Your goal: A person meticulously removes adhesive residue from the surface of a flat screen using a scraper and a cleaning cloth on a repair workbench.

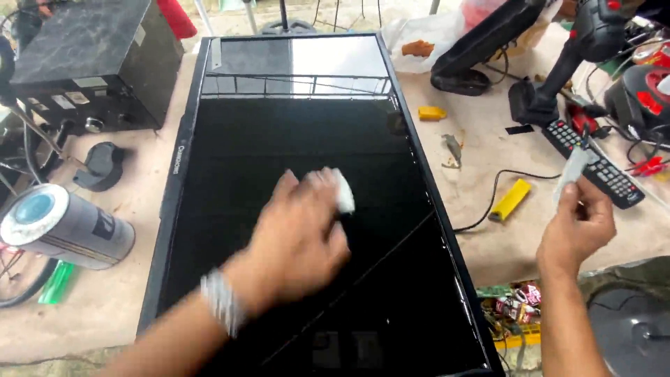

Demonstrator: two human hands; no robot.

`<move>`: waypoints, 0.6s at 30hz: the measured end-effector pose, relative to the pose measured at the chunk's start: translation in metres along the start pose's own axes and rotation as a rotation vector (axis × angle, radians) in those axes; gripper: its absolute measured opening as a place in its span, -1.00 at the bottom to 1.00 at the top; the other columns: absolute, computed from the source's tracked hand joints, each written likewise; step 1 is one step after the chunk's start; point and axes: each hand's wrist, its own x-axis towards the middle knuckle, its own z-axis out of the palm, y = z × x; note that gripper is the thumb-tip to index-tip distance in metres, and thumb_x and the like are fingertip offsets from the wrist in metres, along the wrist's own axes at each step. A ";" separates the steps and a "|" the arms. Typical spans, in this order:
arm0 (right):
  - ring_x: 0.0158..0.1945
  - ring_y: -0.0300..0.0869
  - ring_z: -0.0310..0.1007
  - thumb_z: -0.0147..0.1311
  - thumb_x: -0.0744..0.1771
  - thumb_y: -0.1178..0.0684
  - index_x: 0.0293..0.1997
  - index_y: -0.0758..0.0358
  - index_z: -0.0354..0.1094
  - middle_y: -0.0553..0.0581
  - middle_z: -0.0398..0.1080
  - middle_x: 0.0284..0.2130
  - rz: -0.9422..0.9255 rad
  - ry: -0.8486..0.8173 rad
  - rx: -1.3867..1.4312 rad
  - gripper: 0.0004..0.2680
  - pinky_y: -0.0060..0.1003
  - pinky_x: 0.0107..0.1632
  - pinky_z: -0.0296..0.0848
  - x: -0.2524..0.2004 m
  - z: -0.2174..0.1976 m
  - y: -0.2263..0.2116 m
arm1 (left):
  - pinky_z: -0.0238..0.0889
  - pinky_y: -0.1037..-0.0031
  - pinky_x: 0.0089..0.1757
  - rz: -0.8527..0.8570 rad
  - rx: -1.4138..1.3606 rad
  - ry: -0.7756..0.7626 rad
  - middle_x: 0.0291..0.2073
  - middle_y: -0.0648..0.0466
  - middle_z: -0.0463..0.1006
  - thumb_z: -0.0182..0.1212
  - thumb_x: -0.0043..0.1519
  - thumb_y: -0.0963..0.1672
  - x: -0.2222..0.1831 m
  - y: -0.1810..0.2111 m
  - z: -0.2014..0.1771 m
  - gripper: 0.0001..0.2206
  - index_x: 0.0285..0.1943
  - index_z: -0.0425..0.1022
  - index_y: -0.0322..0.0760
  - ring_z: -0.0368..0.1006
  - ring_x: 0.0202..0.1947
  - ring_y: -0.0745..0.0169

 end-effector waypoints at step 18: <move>0.04 -0.18 0.50 0.14 0.48 0.25 0.18 0.32 0.44 0.18 0.50 0.01 0.215 -0.241 0.040 -0.87 -0.34 0.13 0.54 -0.001 0.001 -0.058 | -0.01 -0.07 0.22 -0.072 0.129 -0.082 0.14 -0.30 0.48 -0.15 0.24 0.04 -0.003 -0.044 -0.006 -0.40 0.29 0.33 -0.56 0.38 0.13 -0.16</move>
